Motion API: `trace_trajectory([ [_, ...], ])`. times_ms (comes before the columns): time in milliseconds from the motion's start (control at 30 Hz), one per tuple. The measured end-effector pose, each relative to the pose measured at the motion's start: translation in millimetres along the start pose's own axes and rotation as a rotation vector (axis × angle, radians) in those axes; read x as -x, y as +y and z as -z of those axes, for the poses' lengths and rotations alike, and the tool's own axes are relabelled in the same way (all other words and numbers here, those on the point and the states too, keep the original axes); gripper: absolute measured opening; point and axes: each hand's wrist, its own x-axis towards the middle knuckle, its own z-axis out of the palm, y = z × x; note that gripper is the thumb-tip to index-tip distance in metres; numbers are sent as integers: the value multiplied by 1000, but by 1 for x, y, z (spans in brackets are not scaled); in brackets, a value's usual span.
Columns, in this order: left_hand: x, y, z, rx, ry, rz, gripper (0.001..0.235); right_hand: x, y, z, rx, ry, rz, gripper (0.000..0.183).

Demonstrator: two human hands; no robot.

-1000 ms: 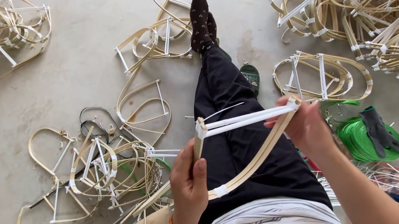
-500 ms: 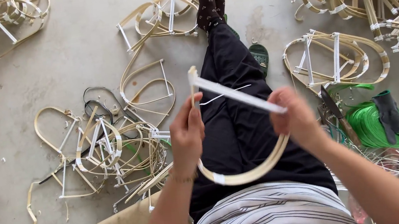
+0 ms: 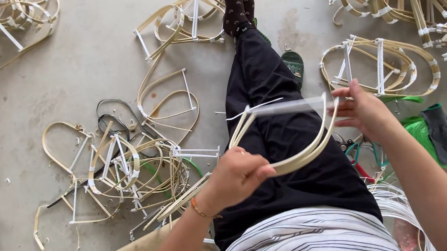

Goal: Wrapping and securing bamboo furniture frame joints with white plastic strips.

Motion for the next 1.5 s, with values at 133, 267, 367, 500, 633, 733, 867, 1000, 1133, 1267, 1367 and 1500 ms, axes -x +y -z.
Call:
trace_trajectory([
  [133,-11,-1,23,332,-9,339,31,26,13,-7,492,41,554,41],
  [267,-17,-3,27,552,-113,545,34,80,0,-48,470,-485,612,35],
  [367,-20,-10,28,540,-147,533,36,65,15,-47,470,-718,460,35],
  [500,-16,-20,37,614,-223,505,33,52,4,-35,340,-869,177,33],
  [633,-1,-43,44,730,-49,451,37,35,23,0,276,-728,112,35],
  [733,7,-58,26,949,-54,518,41,45,20,-3,257,-704,28,31],
  [867,17,-65,9,1000,-29,543,44,54,26,-9,223,-554,192,30],
  [1000,11,-64,12,938,-37,518,46,63,26,-14,19,-491,495,28],
  [1133,11,-71,11,969,-36,534,46,56,41,-6,-36,-569,560,25],
  [1267,10,-54,22,990,24,532,44,72,18,-11,180,-590,381,31],
  [1367,6,-27,30,918,46,512,41,88,7,-21,354,-603,613,49],
  [1500,-6,-1,27,641,-4,491,33,109,-8,-49,652,-565,935,42],
])
